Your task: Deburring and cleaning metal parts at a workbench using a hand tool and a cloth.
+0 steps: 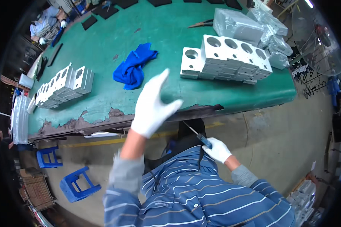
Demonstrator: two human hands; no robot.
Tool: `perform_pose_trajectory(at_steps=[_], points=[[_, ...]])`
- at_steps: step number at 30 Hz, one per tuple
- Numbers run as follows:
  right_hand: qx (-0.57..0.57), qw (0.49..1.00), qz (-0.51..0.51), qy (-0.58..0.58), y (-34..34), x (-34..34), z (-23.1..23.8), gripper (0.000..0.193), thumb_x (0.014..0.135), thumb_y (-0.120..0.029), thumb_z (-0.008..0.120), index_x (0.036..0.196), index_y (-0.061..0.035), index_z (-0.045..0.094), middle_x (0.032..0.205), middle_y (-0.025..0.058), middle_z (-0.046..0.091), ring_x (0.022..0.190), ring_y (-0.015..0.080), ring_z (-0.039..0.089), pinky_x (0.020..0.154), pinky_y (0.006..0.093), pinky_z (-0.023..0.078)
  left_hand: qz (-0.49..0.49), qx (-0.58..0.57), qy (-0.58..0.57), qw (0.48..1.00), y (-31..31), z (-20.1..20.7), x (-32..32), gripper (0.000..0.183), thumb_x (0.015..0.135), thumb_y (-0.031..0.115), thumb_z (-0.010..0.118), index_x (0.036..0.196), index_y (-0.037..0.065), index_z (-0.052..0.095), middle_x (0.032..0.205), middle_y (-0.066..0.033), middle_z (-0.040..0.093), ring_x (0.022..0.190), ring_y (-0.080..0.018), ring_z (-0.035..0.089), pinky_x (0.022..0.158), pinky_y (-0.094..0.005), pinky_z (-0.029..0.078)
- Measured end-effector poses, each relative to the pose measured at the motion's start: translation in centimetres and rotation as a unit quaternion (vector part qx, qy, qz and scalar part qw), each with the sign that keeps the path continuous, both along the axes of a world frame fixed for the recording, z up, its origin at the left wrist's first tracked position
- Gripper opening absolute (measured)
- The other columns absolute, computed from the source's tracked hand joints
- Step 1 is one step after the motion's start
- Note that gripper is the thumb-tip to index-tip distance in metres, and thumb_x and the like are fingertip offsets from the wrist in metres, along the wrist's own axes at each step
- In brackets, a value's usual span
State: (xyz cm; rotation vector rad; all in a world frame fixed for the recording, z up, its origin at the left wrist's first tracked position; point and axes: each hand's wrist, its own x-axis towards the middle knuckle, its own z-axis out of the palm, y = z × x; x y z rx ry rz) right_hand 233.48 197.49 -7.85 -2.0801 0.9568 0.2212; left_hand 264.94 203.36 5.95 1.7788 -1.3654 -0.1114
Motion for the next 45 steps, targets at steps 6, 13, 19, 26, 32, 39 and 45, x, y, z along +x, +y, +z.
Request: perform_pose_trajectory(at_steps=[6, 13, 19, 26, 32, 39, 45], points=[[0.005, 0.992, -0.087, -0.092, 2.2, -2.8, 0.4, 0.036, 0.091, -0.032, 0.07, 0.114, -0.0033, 0.07, 0.106, 0.0168, 0.074, 0.092, 0.0397, 0.07, 0.083, 0.0417, 0.056, -0.091, 0.243, -0.22, 0.94, -13.5, 1.6, 2.0, 0.099, 0.061, 0.044, 0.086, 0.148, 0.009, 0.052, 0.15, -0.0206, 0.052, 0.144, -0.049, 0.039, 0.117, -0.0494, 0.04], [-0.035, 0.992, -0.094, -0.081, 2.6, -4.5, -0.6, 0.041, 0.094, -0.036, 0.066, 0.125, -0.0093, 0.07, 0.117, 0.0128, 0.073, 0.1, 0.0364, 0.07, 0.088, 0.0414, 0.056, -0.1, 0.099, -0.155, 0.978, -10.9, -1.6, 4.9, 0.075, 0.061, 0.027, 0.093, 0.124, -0.002, 0.065, 0.142, -0.0227, 0.056, 0.126, -0.0406, 0.055, 0.109, -0.0436, 0.045], [-0.002, 0.992, 0.027, -0.123, 5.7, -0.2, 2.9, 0.042, 0.096, -0.039, 0.064, 0.126, -0.0094, 0.07, 0.114, 0.0136, 0.075, 0.097, 0.0373, 0.071, 0.087, 0.0422, 0.055, 0.102, -0.146, 0.282, 0.943, 11.7, -0.1, 0.7, 0.074, 0.091, 0.011, 0.069, 0.16, 0.004, 0.04, 0.16, -0.0148, 0.038, 0.122, -0.0208, 0.051, 0.11, -0.0333, 0.04], [0.058, 0.916, 0.389, -0.078, 12.8, 13.5, 8.0, 0.049, 0.098, -0.053, 0.056, 0.108, -0.0068, 0.069, 0.105, 0.0162, 0.076, 0.092, 0.0415, 0.071, 0.084, 0.0478, 0.054, 0.459, -0.166, 0.165, 0.857, 35.5, -17.7, -4.9, 0.039, 0.102, 0.038, 0.063, 0.129, 0.01, 0.059, 0.113, -0.0095, 0.063, 0.105, -0.0167, 0.057, 0.091, -0.0306, 0.045], [0.016, 0.777, 0.625, -0.074, 23.3, 22.4, 5.5, 0.05, 0.097, -0.055, 0.058, 0.102, -0.0059, 0.067, 0.097, 0.0175, 0.075, 0.083, 0.0412, 0.07, 0.08, 0.0464, 0.056, 0.483, -0.466, 0.653, 0.351, 43.6, -21.0, -11.0, 0.042, 0.101, 0.061, 0.055, 0.103, 0.018, 0.057, 0.102, -0.0057, 0.062, 0.091, -0.0208, 0.057, 0.094, -0.0482, 0.042], [-0.046, 0.683, 0.729, -0.019, 28.5, 21.7, 5.5, 0.053, 0.092, -0.056, 0.055, 0.093, -0.0043, 0.069, 0.086, 0.0188, 0.074, 0.073, 0.0371, 0.069, 0.069, 0.0445, 0.055, 0.458, -0.5, 0.647, 0.348, 44.1, -23.5, -14.2, 0.053, 0.108, 0.055, 0.038, 0.068, 0.021, 0.046, 0.068, -0.0028, 0.053, 0.065, -0.0202, 0.048, 0.068, -0.039, 0.046], [-0.065, 0.657, 0.749, -0.049, 29.6, 21.0, 2.8, 0.047, 0.098, -0.05, 0.06, 0.105, -0.0043, 0.064, 0.092, 0.0172, 0.074, 0.081, 0.0384, 0.073, 0.075, 0.0432, 0.056, 0.35, -0.586, 0.672, 0.287, 47.1, -25.5, -17.8, 0.076, 0.099, 0.071, 0.05, 0.121, 0.0, 0.065, 0.108, -0.0227, 0.071, 0.095, -0.0408, 0.067, 0.09, -0.0589, 0.052]])
